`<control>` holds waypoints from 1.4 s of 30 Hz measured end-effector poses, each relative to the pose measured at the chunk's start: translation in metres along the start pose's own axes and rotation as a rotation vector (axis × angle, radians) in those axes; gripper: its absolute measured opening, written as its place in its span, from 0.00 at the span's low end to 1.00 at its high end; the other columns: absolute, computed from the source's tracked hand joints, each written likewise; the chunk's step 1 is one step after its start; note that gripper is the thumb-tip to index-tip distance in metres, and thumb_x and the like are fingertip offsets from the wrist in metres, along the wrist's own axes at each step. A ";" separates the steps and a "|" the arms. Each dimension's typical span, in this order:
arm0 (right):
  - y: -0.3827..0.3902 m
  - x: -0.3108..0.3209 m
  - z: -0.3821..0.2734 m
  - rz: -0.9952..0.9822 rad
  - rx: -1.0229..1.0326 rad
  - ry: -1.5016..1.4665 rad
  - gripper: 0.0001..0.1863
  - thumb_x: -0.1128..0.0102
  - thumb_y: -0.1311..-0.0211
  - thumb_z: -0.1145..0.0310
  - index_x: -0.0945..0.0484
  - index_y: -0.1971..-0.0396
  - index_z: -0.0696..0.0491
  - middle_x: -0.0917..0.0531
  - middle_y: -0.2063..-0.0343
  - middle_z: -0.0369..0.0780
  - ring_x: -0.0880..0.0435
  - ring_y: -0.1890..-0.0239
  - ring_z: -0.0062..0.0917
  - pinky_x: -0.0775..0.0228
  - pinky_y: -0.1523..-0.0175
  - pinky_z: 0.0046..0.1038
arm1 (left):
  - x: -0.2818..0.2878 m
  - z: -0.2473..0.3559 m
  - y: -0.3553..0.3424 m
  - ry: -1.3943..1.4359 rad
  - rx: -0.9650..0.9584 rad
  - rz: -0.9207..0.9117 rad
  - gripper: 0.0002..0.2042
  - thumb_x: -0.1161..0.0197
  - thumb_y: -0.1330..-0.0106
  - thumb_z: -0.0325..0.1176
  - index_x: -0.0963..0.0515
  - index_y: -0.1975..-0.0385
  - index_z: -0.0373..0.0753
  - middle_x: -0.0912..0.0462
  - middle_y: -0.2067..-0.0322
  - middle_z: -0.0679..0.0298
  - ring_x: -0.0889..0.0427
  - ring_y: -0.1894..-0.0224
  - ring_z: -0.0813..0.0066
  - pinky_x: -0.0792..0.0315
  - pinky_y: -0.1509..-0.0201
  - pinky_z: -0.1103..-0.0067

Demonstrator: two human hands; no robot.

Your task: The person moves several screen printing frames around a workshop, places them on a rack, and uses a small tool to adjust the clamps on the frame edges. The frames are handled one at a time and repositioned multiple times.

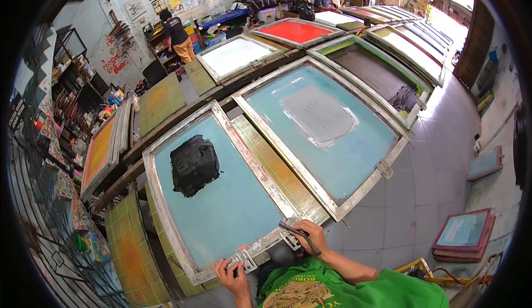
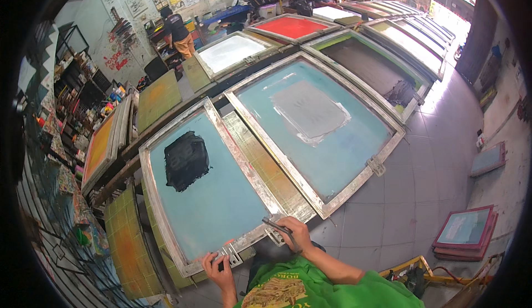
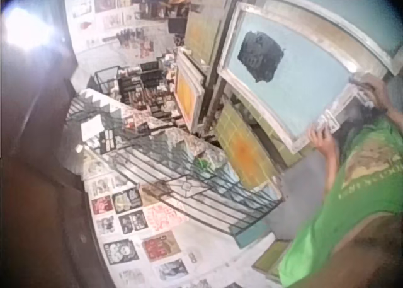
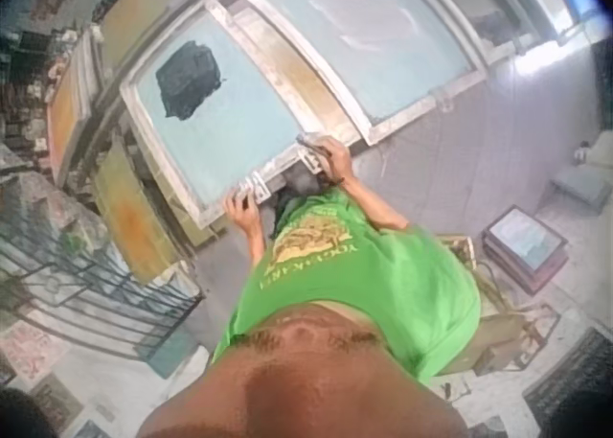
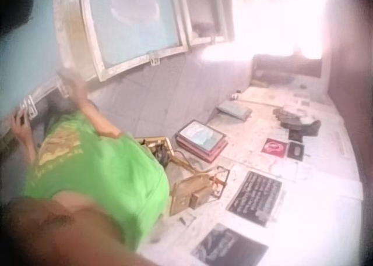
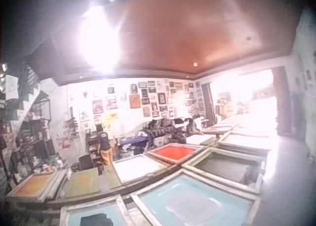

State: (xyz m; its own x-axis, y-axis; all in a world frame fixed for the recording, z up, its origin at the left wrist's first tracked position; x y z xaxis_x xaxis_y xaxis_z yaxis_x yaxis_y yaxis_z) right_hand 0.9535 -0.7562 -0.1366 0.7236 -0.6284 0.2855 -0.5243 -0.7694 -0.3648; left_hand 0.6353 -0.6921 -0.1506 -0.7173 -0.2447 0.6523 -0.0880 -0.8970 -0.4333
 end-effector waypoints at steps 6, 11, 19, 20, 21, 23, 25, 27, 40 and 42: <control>-0.013 0.007 0.007 -0.190 0.118 -0.073 0.11 0.25 0.39 0.69 0.12 0.57 0.56 0.12 0.63 0.42 0.11 0.61 0.35 0.19 0.53 0.33 | -0.010 0.000 0.002 -0.012 -0.031 -0.003 0.08 0.23 0.35 0.31 0.18 0.69 0.39 0.20 0.55 0.62 0.23 0.40 0.53 0.44 0.21 0.40; -0.010 0.009 -0.002 -0.171 0.001 -0.004 0.09 0.25 0.37 0.71 0.13 0.59 0.55 0.14 0.60 0.40 0.12 0.63 0.34 0.20 0.57 0.30 | -0.011 0.018 -0.008 0.061 0.101 -0.002 0.07 0.27 0.31 0.32 0.17 0.66 0.38 0.21 0.53 0.61 0.24 0.39 0.52 0.48 0.19 0.40; -0.010 0.008 0.005 -0.148 0.134 -0.086 0.12 0.25 0.42 0.74 0.13 0.57 0.55 0.16 0.62 0.41 0.13 0.61 0.34 0.20 0.55 0.30 | 0.001 0.010 -0.002 -0.036 -0.023 -0.134 0.05 0.30 0.29 0.30 0.11 0.59 0.38 0.21 0.45 0.57 0.25 0.35 0.51 0.43 0.22 0.46; -0.011 0.010 0.003 -0.177 0.072 -0.097 0.12 0.26 0.41 0.75 0.13 0.57 0.55 0.16 0.62 0.41 0.13 0.61 0.34 0.21 0.54 0.30 | 0.002 0.009 -0.002 -0.039 -0.024 -0.126 0.05 0.29 0.30 0.29 0.11 0.60 0.37 0.21 0.46 0.57 0.24 0.36 0.50 0.39 0.25 0.48; -0.010 0.012 -0.004 -0.207 0.011 -0.108 0.12 0.26 0.40 0.75 0.13 0.56 0.56 0.16 0.61 0.41 0.13 0.60 0.33 0.21 0.53 0.30 | 0.003 0.008 -0.001 -0.043 -0.025 -0.118 0.04 0.29 0.30 0.28 0.12 0.61 0.36 0.21 0.47 0.57 0.24 0.36 0.50 0.34 0.29 0.50; -0.011 0.010 -0.008 -0.200 -0.053 -0.091 0.13 0.28 0.40 0.76 0.13 0.55 0.57 0.17 0.60 0.42 0.13 0.61 0.32 0.21 0.52 0.29 | 0.001 0.003 -0.001 0.014 0.032 -0.116 0.03 0.28 0.30 0.28 0.12 0.62 0.36 0.22 0.49 0.58 0.25 0.35 0.50 0.34 0.30 0.49; -0.011 0.009 0.001 -0.184 -0.046 -0.083 0.13 0.27 0.41 0.76 0.13 0.55 0.56 0.17 0.61 0.42 0.13 0.61 0.32 0.21 0.54 0.29 | -0.003 0.001 0.001 0.063 0.082 -0.105 0.03 0.28 0.31 0.28 0.14 0.64 0.35 0.24 0.51 0.58 0.25 0.35 0.50 0.34 0.32 0.49; -0.009 0.004 0.005 -0.177 -0.062 -0.074 0.13 0.26 0.41 0.75 0.14 0.55 0.56 0.17 0.61 0.42 0.13 0.61 0.32 0.21 0.55 0.29 | -0.004 -0.002 0.002 0.084 0.127 -0.063 0.06 0.26 0.31 0.29 0.16 0.68 0.34 0.26 0.52 0.58 0.25 0.36 0.50 0.33 0.33 0.49; -0.003 -0.001 -0.023 -0.155 0.210 0.201 0.10 0.26 0.40 0.70 0.15 0.59 0.52 0.14 0.61 0.37 0.14 0.60 0.35 0.20 0.57 0.35 | -0.006 0.001 0.004 -0.008 0.058 -0.065 0.06 0.28 0.30 0.29 0.16 0.64 0.34 0.23 0.43 0.54 0.24 0.37 0.51 0.36 0.27 0.50; -0.002 -0.001 -0.025 -0.164 0.219 0.232 0.11 0.27 0.41 0.70 0.15 0.58 0.52 0.14 0.62 0.37 0.14 0.59 0.35 0.20 0.57 0.35 | -0.003 0.007 0.004 0.028 0.067 -0.082 0.05 0.28 0.30 0.30 0.15 0.63 0.35 0.23 0.42 0.55 0.24 0.36 0.51 0.40 0.23 0.48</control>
State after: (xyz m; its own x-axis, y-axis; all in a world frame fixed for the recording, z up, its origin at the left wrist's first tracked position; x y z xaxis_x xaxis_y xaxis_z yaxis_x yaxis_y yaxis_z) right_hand 0.9429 -0.7571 -0.1139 0.6559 -0.5269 0.5405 -0.2827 -0.8354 -0.4714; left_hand 0.6416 -0.6973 -0.1496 -0.7289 -0.1599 0.6657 -0.1014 -0.9364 -0.3360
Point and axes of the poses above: each hand's wrist, its own y-axis away from the middle knuckle, its own x-axis out of the back of the hand, z = x × y, the point moved 4 cm from there along -y, towards the middle knuckle
